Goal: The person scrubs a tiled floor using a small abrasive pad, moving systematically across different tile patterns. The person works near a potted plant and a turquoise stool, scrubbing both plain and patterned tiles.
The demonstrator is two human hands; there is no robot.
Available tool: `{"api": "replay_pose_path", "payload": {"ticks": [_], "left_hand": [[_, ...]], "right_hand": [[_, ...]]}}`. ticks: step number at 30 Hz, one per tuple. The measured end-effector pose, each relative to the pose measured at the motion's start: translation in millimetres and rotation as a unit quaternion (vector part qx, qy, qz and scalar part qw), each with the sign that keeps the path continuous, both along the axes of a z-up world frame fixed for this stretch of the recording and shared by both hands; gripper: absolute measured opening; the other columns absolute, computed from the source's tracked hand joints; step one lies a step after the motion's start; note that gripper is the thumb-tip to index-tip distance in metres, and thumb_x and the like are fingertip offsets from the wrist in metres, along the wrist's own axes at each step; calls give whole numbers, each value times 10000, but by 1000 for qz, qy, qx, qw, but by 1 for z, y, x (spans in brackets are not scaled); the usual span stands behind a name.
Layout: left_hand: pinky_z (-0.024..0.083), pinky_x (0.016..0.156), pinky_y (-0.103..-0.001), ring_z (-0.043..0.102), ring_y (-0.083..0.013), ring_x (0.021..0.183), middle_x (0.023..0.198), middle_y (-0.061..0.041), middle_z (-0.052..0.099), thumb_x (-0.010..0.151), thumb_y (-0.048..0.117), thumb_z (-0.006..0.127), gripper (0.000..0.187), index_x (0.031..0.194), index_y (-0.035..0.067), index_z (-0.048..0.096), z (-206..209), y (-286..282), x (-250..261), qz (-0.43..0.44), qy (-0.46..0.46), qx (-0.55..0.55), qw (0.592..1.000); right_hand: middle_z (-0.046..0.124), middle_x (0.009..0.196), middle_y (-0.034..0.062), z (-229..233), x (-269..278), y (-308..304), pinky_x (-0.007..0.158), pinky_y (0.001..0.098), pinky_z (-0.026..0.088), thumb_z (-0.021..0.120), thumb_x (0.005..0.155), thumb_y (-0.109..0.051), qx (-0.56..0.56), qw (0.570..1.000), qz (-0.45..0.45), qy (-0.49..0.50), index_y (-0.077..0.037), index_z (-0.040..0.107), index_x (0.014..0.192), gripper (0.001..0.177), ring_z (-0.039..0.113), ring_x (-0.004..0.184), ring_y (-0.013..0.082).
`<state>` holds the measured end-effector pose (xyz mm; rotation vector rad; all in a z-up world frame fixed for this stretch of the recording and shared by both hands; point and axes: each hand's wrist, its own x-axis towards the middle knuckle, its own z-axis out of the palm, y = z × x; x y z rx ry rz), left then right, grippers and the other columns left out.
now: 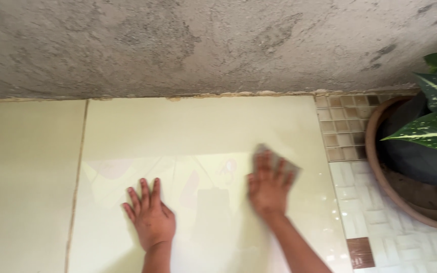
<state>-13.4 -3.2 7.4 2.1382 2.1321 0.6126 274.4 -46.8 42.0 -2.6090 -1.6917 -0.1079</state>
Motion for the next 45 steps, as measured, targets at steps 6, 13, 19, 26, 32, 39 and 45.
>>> {"api": "replay_pose_path", "payload": {"ticks": [6,13,19,26,32,39,45], "left_hand": [[55,1263,-532,185,-360,1552,1654,-39,334,883,136,507,649,1513,288,474,-1,-1,0,-9,-16,1,1000],[62,1257,-525,195,-345,1547,1636,-30,355,905,145,514,595,1484,283,502,-3,-2,-3,-23,-55,2,998],[126,1264,-533,274,-349,1537,1587,-26,459,963,136,517,481,1423,258,588,-7,-4,-8,-30,-94,49,994],[226,1256,-499,386,-333,1491,1482,-40,590,957,74,550,383,1294,175,699,-10,-2,-24,-68,-151,101,981],[344,1217,-427,517,-249,1405,1413,-47,645,975,112,576,290,1216,122,738,-12,-16,-65,-110,-183,126,969],[326,1218,-414,467,-235,1439,1433,-34,625,932,114,616,335,1256,123,703,-12,-14,-74,-133,-250,83,955],[202,1238,-417,305,-252,1519,1598,-87,411,852,262,768,716,1489,159,458,8,-19,-121,-239,-250,-28,938]], "right_hand": [[37,1681,20,19,-140,-1,1205,621,-16,255,1015,-506,82,969,231,-17,-235,109,1603,664,5,1515,379],[12,1713,-42,54,-171,-16,1226,579,-56,285,1035,-450,-175,946,234,140,-294,137,1626,629,-64,1570,326],[74,1714,-21,39,-141,-28,1237,559,-26,358,1020,-476,-145,958,227,100,-307,179,1615,644,3,1568,325],[137,1684,39,-16,1,-82,1214,557,27,444,979,-450,20,991,135,0,-266,241,1605,683,96,1532,368],[88,1701,-9,-21,105,-162,1218,550,54,326,991,-499,16,995,-99,7,-289,172,1618,679,54,1539,315],[82,1715,-88,-36,105,-179,1255,532,30,264,981,-567,88,964,-239,81,-364,181,1618,673,29,1580,295],[43,1719,-64,-44,67,-167,1221,583,-10,279,984,-557,96,952,-271,103,-331,143,1623,691,-9,1564,349]]}}
